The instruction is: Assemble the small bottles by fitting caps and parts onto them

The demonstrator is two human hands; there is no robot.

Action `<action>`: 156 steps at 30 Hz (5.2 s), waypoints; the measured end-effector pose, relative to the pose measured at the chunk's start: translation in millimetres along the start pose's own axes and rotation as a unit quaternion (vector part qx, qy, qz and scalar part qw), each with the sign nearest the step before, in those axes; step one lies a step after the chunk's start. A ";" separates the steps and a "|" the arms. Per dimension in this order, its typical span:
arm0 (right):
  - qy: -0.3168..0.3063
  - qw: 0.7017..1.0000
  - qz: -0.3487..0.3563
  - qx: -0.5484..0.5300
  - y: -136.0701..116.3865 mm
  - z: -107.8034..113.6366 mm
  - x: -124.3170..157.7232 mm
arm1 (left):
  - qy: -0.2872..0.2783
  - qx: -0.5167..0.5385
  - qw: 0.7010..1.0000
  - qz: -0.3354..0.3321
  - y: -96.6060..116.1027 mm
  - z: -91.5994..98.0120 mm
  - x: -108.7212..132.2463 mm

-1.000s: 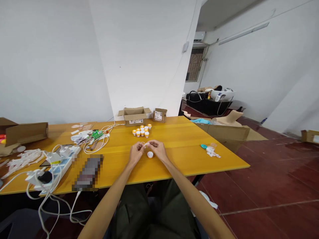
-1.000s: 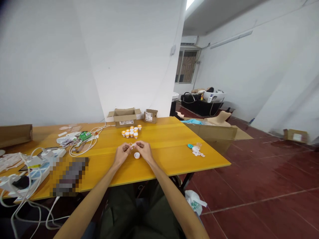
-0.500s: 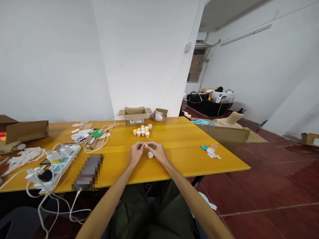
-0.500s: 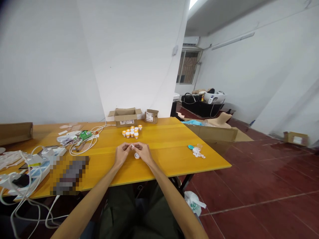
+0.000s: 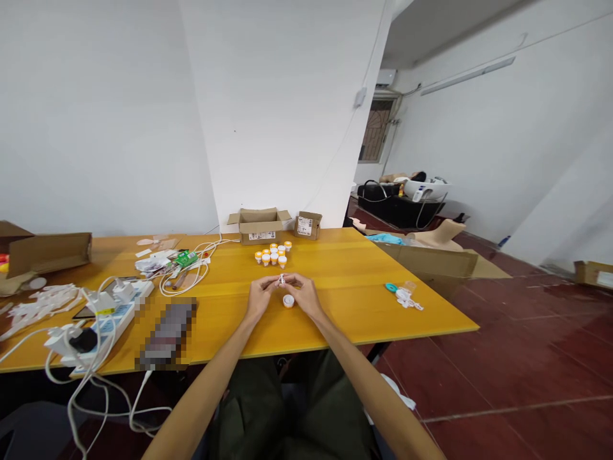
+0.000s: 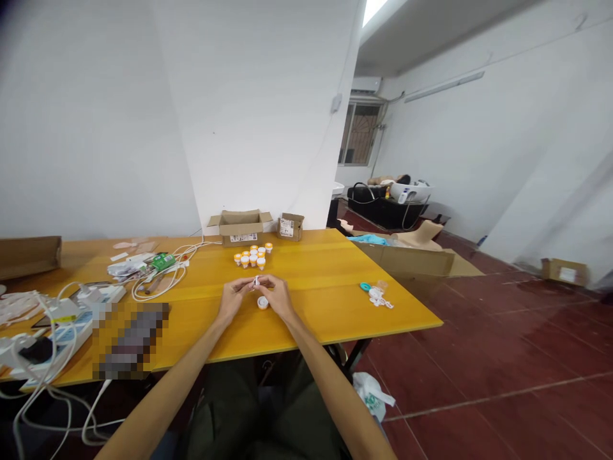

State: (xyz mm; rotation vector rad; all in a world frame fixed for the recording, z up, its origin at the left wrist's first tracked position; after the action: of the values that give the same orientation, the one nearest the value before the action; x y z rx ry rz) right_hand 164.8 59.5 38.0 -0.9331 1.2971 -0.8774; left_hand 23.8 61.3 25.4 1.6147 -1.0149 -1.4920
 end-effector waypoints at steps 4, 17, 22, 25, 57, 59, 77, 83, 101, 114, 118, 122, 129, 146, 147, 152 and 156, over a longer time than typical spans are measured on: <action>0.004 0.999 0.031 0.032 -3.3 0.4 -0.1 | 0.010 0.018 1.000 0.015 -2.7 0.8 0.3; 0.026 0.987 0.106 0.114 -12.1 0.3 5.7 | 0.014 0.044 0.998 0.046 -0.9 -2.3 4.6; 0.026 0.987 0.108 0.113 -16.3 0.0 7.0 | 0.021 0.044 0.998 0.042 -1.0 0.8 3.9; 0.026 0.991 0.095 0.092 -16.3 1.9 5.6 | 0.015 0.048 0.998 0.041 0.4 -1.1 4.3; -0.004 1.000 -0.009 -0.022 18.3 5.1 -9.8 | -0.020 0.024 0.999 0.029 6.0 -10.4 4.1; -0.009 1.000 -0.008 -0.025 16.0 4.8 -8.9 | -0.020 0.026 0.999 0.027 6.4 -10.3 4.1; -0.020 1.000 -0.002 -0.016 10.8 1.8 -5.6 | -0.019 0.021 0.999 0.033 3.3 -7.9 4.4; -0.011 0.998 0.043 0.045 -0.8 2.0 0.2 | -0.013 0.020 0.999 0.028 3.2 -5.6 3.3; 0.044 0.997 0.021 0.057 4.8 36.9 8.2 | -0.123 -0.170 0.973 -0.097 21.8 -24.0 23.4; -0.052 0.995 -0.004 0.081 6.0 21.3 22.4 | -0.177 -0.163 0.969 -0.059 2.8 -33.9 23.5; -0.073 0.991 -0.012 0.115 7.0 14.5 23.3 | -0.183 -0.164 0.968 -0.048 1.5 -35.4 23.0; -0.074 0.989 -0.010 0.129 6.5 13.7 24.0 | -0.185 -0.183 0.965 -0.035 -1.7 -35.2 22.4; -0.075 0.985 0.030 0.154 3.3 13.6 26.4 | -0.192 -0.206 0.959 -0.036 -0.5 -36.2 20.4; -0.080 0.967 0.114 0.213 -10.6 9.0 33.3 | -0.209 -0.216 0.952 -0.051 -12.5 -34.5 18.6; -0.079 0.966 0.116 0.215 -11.2 9.1 33.7 | -0.211 -0.214 0.952 -0.053 -13.7 -34.6 18.4; -0.074 0.964 0.127 0.221 -11.4 9.4 34.2 | -0.215 -0.215 0.951 -0.057 -18.3 -34.1 17.4; -0.071 0.960 0.134 0.237 -9.5 9.3 34.0 | -0.216 -0.221 0.949 -0.065 -16.7 -34.0 17.6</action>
State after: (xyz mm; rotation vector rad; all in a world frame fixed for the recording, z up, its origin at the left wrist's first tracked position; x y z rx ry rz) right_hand 176.6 25.2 34.2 -0.4207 0.9966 -0.8403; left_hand 59.6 52.5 5.6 1.0749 -0.7247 -2.0516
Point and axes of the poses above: each hand's wrist, its own x-axis away from the middle knuckle, its own z-axis out of the back of the hand, y = z × x, the point moved 9 cm from there along -x, towards the middle knuckle, and after that the axes turned 7 degrees about -z, right-handed, at the moved point
